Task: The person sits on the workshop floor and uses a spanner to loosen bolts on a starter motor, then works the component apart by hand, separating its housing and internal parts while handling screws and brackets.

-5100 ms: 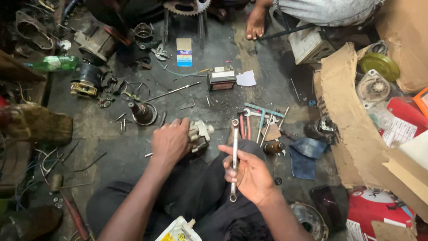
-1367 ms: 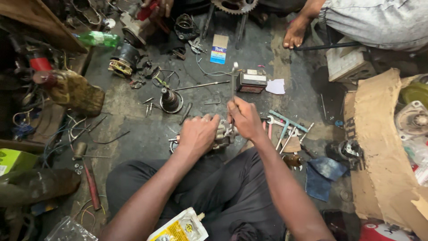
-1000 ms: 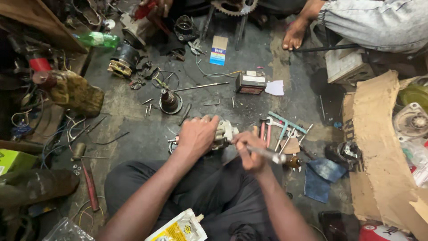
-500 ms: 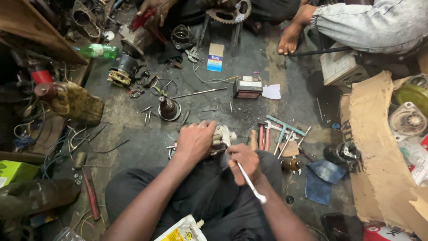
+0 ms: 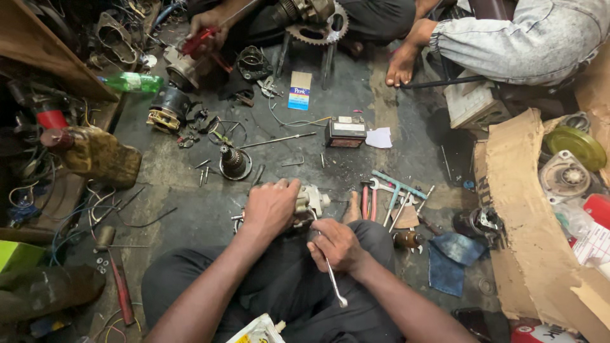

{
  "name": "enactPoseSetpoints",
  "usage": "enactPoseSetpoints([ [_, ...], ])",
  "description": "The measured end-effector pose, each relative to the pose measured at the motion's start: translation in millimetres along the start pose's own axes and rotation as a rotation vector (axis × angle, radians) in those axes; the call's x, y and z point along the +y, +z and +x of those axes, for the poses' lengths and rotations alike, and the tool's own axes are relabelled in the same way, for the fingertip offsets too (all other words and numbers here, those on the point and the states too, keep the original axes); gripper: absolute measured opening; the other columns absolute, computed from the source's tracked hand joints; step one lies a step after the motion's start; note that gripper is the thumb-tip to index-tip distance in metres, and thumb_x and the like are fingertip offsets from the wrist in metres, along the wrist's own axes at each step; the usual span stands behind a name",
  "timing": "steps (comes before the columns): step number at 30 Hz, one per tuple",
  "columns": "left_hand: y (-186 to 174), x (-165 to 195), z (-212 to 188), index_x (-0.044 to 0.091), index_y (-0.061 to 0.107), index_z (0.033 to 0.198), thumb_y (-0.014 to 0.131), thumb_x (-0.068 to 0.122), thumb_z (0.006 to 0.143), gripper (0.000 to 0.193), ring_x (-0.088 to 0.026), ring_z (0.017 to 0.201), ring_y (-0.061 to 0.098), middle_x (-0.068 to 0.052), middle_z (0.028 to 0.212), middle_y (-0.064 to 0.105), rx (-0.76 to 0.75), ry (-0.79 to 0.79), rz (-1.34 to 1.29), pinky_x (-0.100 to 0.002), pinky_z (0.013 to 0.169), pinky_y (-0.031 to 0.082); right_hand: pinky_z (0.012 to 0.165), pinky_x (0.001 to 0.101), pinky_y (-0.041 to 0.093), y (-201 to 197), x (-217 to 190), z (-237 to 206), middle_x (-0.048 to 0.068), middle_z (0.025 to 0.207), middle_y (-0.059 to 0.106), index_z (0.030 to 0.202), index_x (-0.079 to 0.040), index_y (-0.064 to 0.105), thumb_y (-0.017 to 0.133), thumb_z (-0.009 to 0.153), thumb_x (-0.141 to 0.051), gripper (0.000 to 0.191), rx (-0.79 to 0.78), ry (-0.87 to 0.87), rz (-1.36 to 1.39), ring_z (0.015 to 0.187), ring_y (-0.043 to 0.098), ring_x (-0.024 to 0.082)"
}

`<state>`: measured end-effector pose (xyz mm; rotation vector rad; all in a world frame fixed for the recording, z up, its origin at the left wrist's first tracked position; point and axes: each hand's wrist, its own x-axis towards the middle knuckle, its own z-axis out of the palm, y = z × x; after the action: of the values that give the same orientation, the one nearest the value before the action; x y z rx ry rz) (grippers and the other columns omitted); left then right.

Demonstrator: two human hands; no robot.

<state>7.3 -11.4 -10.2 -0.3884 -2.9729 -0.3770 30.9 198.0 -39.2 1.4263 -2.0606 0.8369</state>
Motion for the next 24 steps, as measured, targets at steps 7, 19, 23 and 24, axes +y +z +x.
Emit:
enactPoseSetpoints([
  [7, 4, 0, -1, 0.011, 0.059, 0.100, 0.073, 0.024, 0.077, 0.030, -0.035, 0.084, 0.073, -0.012, 0.093, 0.071, -0.045, -0.022, 0.005, -0.049, 0.066, 0.057, 0.062, 0.0409, 0.052, -7, 6, 25, 0.015, 0.078, 0.062, 0.078, 0.001, 0.059, 0.063, 0.092, -0.002, 0.015, -0.055, 0.258, 0.190, 0.066, 0.064, 0.031],
  [19, 11, -12, 1, 0.010, 0.060, 0.100, 0.068, 0.020, 0.082, 0.022, -0.036, 0.084, 0.073, -0.013, 0.095, 0.071, -0.052, -0.034, -0.022, -0.049, 0.065, 0.058, 0.052, 0.0394, 0.046, -11, 39, 71, 0.013, 0.058, 0.058, 0.064, 0.000, 0.059, 0.051, 0.098, -0.024, 0.043, -0.234, 0.895, 0.474, 0.053, 0.061, 0.032],
  [23, 9, -10, 1, 0.010, 0.060, 0.101, 0.070, 0.023, 0.082, 0.025, -0.036, 0.084, 0.073, -0.013, 0.096, 0.071, -0.085, -0.036, -0.021, -0.049, 0.064, 0.058, 0.060, 0.0410, 0.044, -19, 39, 54, 0.014, 0.067, 0.053, 0.071, 0.001, 0.054, 0.052, 0.100, -0.020, 0.036, -0.175, 0.543, 0.286, 0.060, 0.057, 0.031],
  [24, 9, -9, 2, 0.010, 0.060, 0.101, 0.071, 0.024, 0.081, 0.027, -0.036, 0.084, 0.073, -0.013, 0.096, 0.071, -0.084, -0.028, -0.018, -0.049, 0.063, 0.058, 0.061, 0.0423, 0.043, -19, 37, 50, 0.015, 0.067, 0.050, 0.073, 0.003, 0.051, 0.054, 0.100, -0.019, 0.035, -0.168, 0.546, 0.251, 0.060, 0.055, 0.032],
])
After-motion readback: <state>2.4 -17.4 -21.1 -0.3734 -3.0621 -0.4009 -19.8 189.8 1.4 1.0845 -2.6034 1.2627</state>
